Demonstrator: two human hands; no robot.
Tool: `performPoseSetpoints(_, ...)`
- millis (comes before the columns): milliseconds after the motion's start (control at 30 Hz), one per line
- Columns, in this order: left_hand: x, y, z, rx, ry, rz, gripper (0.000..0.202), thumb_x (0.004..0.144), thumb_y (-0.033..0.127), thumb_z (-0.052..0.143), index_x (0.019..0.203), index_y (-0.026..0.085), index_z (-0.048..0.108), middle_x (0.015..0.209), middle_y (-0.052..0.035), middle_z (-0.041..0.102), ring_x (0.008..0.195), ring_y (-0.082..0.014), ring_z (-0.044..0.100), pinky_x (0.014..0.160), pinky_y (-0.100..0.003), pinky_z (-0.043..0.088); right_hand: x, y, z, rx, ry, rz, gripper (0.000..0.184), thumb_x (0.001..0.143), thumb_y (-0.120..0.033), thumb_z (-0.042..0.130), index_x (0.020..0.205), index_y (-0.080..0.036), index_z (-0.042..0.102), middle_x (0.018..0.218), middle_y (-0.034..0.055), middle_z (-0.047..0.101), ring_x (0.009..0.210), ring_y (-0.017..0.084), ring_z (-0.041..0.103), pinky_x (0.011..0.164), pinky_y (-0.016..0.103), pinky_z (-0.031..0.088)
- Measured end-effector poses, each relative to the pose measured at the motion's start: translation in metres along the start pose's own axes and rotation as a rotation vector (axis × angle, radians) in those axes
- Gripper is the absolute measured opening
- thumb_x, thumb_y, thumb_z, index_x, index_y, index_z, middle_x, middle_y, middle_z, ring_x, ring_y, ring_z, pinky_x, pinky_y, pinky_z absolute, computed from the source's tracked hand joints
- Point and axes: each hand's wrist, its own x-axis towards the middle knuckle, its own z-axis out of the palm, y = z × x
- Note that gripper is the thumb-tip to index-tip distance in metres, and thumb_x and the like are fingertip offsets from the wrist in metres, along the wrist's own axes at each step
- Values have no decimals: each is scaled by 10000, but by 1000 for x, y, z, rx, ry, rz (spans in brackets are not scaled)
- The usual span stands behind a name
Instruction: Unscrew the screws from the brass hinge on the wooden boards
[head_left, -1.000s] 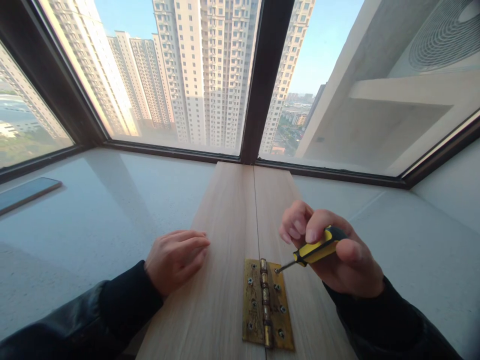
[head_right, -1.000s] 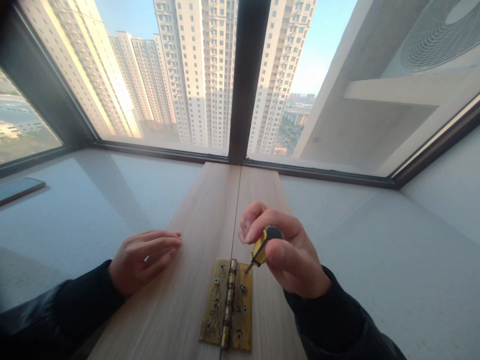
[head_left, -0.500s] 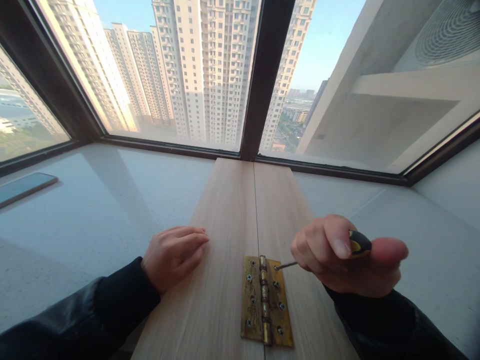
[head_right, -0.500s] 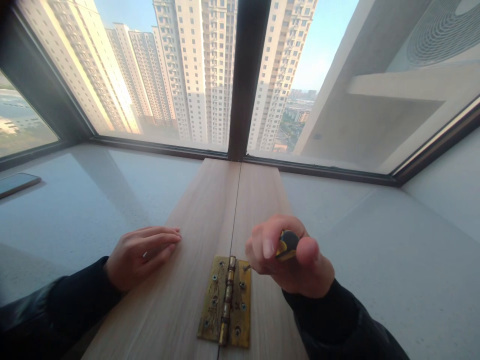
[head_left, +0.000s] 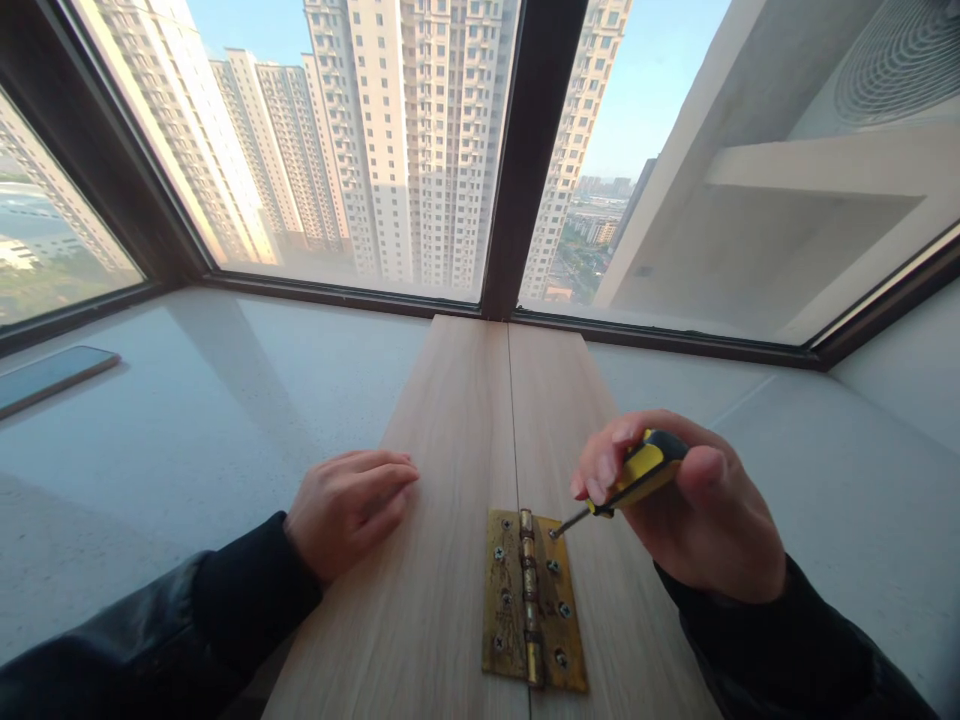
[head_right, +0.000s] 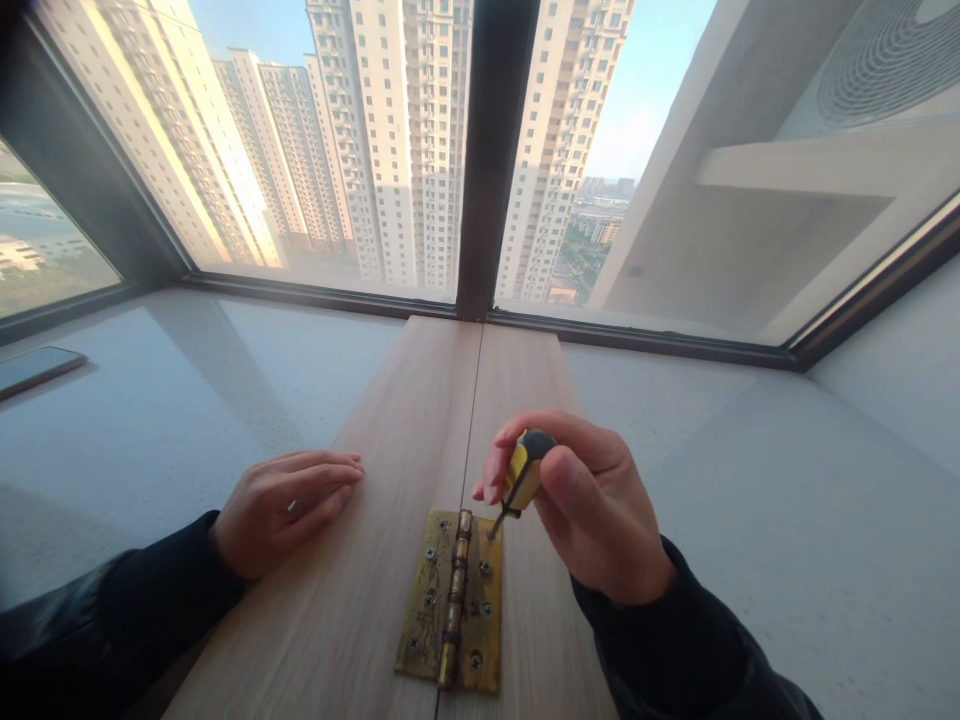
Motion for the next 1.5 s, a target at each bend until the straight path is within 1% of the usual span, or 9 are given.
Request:
performPoseSetpoints(233,-1,1,0,2,-3,-10,172,847,187,529,947,196,669,978,-53,709,897,-193,675,773,-335,558,3,-6,19,84,107,29,277,896,-436,526,744,-209,569,549,-34,322,470,110,279,442,235,244)
performPoseSetpoints(467,-1,0,0,17,-13,-4,175,852,189,527,966,212,658,991,-39,705,898,-195,676,762,-354,561,1,-8,2,177,-252,95,265,840,-449,460,711,-219,427,462,-61,284,367,95,218,408,236,193)
performPoseSetpoints(567,0,0,0,16,-11,-1,173,857,189,519,955,201,661,981,-45,706,898,-192,675,768,-346,560,2,-5,-3,143,-221,74,250,838,-468,526,783,-236,452,478,-81,253,381,91,181,413,226,199)
performPoseSetpoints(767,-1,0,0,16,-16,-5,177,859,195,516,949,193,668,978,-54,707,896,-191,674,778,-337,558,6,5,-8,9,-120,-62,276,837,-505,652,852,-230,633,786,6,416,651,144,437,550,272,379)
performPoseSetpoints(1033,0,1,1,1,-7,-7,168,856,189,520,947,205,660,976,-35,707,899,-188,674,777,-340,554,0,-2,-19,-171,-71,-139,286,819,-446,735,974,-215,666,782,26,545,699,173,543,658,341,484)
performPoseSetpoints(1200,0,0,0,-4,-16,-14,171,852,189,521,950,202,660,989,-38,704,905,-191,671,781,-344,552,-4,-1,-15,-147,-110,-108,303,881,-472,650,994,-192,676,763,52,590,668,191,565,642,367,514)
performPoseSetpoints(1267,1,0,0,-7,-17,-15,170,851,187,523,948,198,662,991,-44,704,904,-193,671,784,-343,550,-3,1,-8,-78,-121,-78,310,900,-511,602,986,-220,663,682,19,544,578,158,513,555,313,483)
performPoseSetpoints(1400,0,1,0,-12,-20,-20,166,851,184,528,948,199,662,989,-41,704,903,-189,670,786,-337,548,0,2,2,59,-108,7,338,925,-524,471,809,-230,592,548,-38,337,445,113,302,432,243,283)
performPoseSetpoints(1500,-1,0,1,-4,-21,-16,169,853,185,525,955,206,659,991,-32,702,905,-186,669,786,-341,548,-3,0,1,182,-211,45,328,861,-477,449,690,-200,486,492,-50,299,396,92,232,421,247,205)
